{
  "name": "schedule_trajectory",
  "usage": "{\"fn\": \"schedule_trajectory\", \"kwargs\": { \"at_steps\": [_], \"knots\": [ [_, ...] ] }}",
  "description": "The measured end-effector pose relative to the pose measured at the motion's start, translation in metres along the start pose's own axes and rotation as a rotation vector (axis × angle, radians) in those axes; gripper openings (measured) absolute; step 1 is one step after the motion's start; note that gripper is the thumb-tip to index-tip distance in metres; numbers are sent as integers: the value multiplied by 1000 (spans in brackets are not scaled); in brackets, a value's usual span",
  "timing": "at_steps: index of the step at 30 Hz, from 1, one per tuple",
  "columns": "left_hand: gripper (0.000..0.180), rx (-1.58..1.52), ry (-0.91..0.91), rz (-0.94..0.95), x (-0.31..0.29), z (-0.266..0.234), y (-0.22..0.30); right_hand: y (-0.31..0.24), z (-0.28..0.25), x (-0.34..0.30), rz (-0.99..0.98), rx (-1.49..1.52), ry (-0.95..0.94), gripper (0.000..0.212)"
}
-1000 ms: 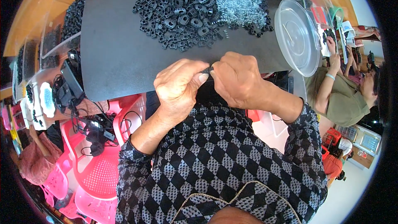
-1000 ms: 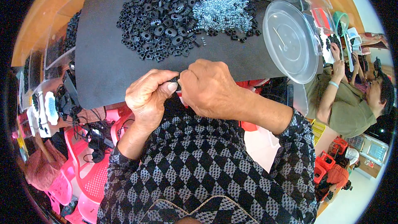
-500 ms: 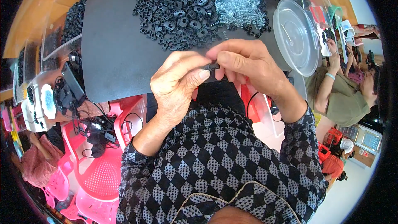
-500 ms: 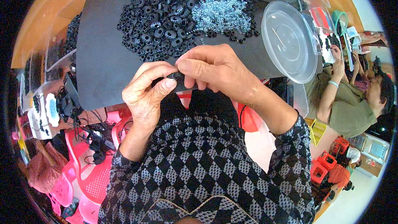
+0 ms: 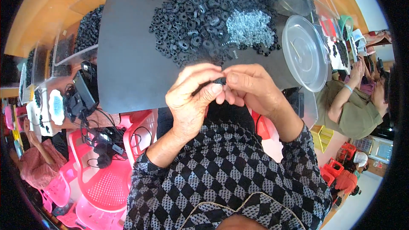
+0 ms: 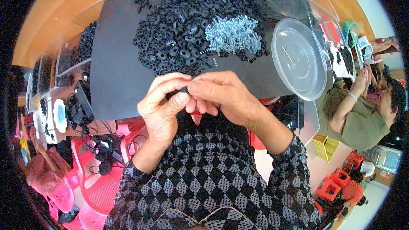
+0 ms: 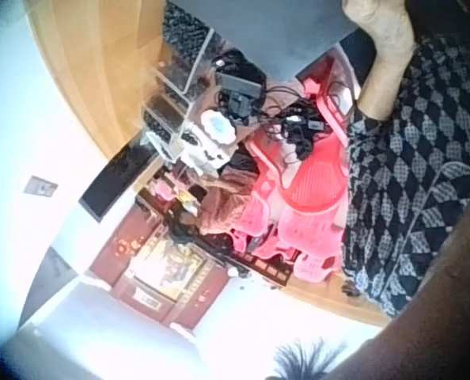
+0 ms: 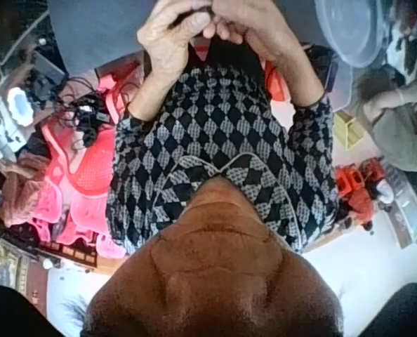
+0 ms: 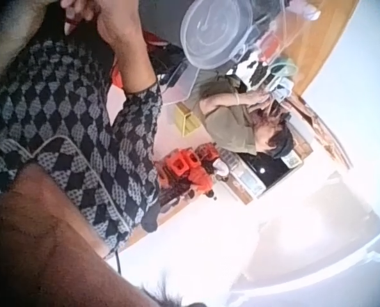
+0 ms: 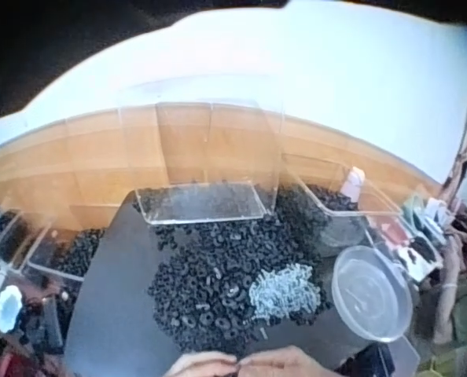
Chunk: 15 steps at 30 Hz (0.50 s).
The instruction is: Manually inserting small pins into black plastic components at an assembly workstation.
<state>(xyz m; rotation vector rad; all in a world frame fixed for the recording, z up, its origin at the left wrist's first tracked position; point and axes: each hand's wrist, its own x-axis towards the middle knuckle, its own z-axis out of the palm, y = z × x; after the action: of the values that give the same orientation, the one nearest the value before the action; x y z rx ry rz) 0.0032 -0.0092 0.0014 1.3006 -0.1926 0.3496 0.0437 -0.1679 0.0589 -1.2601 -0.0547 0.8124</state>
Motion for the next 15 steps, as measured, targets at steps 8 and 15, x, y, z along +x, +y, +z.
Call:
{"fn": "schedule_trajectory", "kwargs": {
  "at_steps": [8, 15],
  "knots": [
    [21, 324, -55, 51, 2, 1, 11, 8, 0, -2, 0, 63, 27, 26],
    [21, 496, -154, 204, 4, -3, 6, 20, -4, 0, 41, 225, 11, 25]
  ]
}}
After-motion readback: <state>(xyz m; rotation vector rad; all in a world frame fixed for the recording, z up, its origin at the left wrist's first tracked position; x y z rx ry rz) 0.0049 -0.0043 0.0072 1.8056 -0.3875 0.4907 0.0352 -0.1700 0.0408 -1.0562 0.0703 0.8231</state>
